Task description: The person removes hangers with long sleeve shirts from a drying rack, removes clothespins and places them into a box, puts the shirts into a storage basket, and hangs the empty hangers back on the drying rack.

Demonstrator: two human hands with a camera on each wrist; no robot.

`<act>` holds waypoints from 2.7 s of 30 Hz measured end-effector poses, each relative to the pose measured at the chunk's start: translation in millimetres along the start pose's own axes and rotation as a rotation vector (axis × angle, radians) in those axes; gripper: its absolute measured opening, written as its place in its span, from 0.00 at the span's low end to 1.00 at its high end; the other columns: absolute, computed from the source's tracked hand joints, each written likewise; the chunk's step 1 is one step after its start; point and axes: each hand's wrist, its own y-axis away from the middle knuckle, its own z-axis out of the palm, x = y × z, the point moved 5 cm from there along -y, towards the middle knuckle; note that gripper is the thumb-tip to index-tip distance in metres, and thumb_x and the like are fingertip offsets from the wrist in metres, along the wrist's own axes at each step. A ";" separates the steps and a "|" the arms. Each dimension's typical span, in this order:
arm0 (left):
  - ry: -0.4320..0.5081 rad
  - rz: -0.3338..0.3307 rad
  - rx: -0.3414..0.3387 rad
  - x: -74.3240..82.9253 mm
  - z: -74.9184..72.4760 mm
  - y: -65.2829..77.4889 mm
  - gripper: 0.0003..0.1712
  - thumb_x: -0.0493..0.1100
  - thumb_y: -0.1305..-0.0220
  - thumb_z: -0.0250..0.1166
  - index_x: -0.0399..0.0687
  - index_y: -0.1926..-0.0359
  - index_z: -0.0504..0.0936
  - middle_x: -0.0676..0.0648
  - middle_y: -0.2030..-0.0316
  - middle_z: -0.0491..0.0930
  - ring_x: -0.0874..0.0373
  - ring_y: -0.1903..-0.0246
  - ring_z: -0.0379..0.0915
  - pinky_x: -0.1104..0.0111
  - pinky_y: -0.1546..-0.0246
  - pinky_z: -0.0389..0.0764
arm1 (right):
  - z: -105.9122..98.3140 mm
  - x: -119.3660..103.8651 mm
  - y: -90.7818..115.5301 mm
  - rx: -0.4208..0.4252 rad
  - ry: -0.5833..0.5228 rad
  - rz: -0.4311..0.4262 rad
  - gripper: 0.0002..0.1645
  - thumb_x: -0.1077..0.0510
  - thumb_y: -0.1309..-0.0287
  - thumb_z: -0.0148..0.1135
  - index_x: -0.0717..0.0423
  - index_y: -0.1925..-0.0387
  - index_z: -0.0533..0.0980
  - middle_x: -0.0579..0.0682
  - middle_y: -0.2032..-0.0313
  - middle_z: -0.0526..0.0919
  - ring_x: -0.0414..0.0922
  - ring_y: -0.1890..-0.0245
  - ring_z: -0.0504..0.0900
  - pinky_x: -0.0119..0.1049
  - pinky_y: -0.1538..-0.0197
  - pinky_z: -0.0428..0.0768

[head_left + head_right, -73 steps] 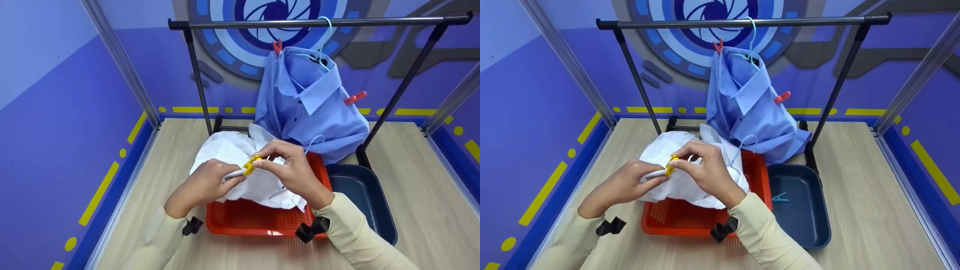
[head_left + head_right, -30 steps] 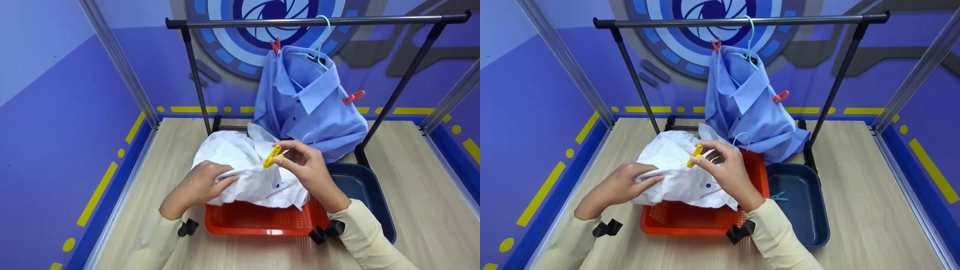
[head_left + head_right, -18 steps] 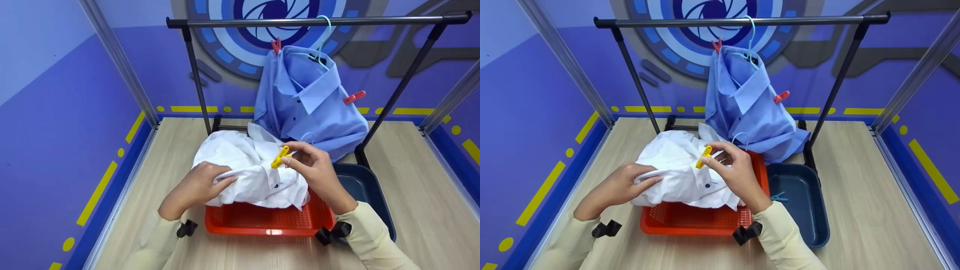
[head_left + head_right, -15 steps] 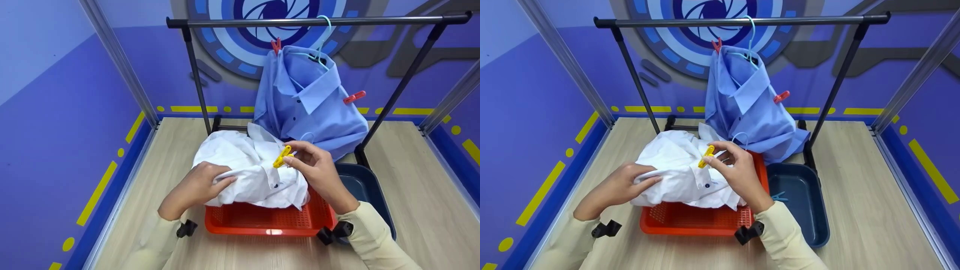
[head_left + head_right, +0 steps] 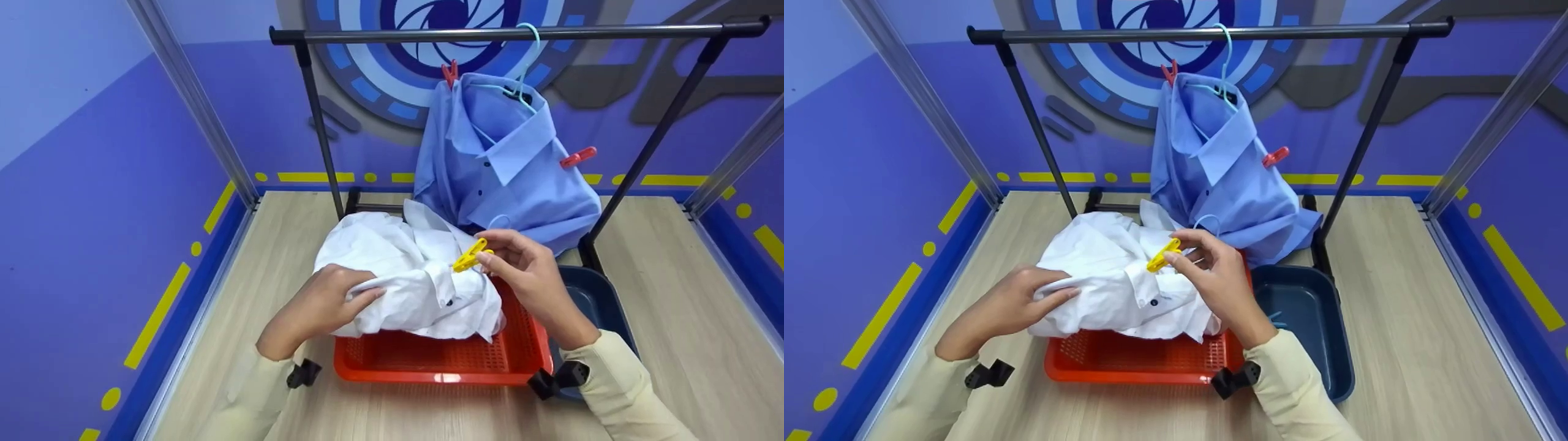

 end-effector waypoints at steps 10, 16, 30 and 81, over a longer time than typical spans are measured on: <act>0.001 -0.006 0.001 -0.2 -0.6 0.4 0.12 0.48 0.36 0.65 0.49 0.74 0.78 0.58 0.83 0.57 0.64 0.79 0.62 0.74 0.73 0.66 | -15.3 5.1 4.1 0.014 0.016 -0.010 0.20 0.62 0.40 0.64 0.64 0.47 0.75 0.52 0.60 0.84 0.44 0.66 0.82 0.31 0.61 0.81; 0.001 0.008 0.014 -1.5 -1.1 0.6 0.13 0.48 0.36 0.65 0.49 0.76 0.77 0.58 0.83 0.56 0.64 0.79 0.61 0.74 0.73 0.65 | -25.1 9.1 8.3 0.021 0.053 0.000 0.20 0.61 0.39 0.64 0.61 0.46 0.74 0.57 0.57 0.82 0.49 0.64 0.82 0.30 0.59 0.82; 0.006 -0.044 -0.016 -1.6 -0.6 2.6 0.10 0.49 0.36 0.65 0.50 0.70 0.82 0.57 0.82 0.63 0.63 0.77 0.67 0.74 0.69 0.71 | -46.8 23.3 17.5 0.064 0.085 0.053 0.22 0.58 0.39 0.64 0.62 0.46 0.72 0.48 0.60 0.84 0.46 0.64 0.82 0.31 0.57 0.83; 0.045 -0.025 0.010 -9.7 2.6 7.4 0.08 0.47 0.36 0.65 0.49 0.70 0.82 0.58 0.83 0.63 0.65 0.77 0.68 0.75 0.71 0.69 | -99.1 73.4 36.7 0.189 0.043 0.103 0.17 0.62 0.38 0.62 0.70 0.52 0.73 0.44 0.66 0.84 0.40 0.73 0.83 0.26 0.66 0.81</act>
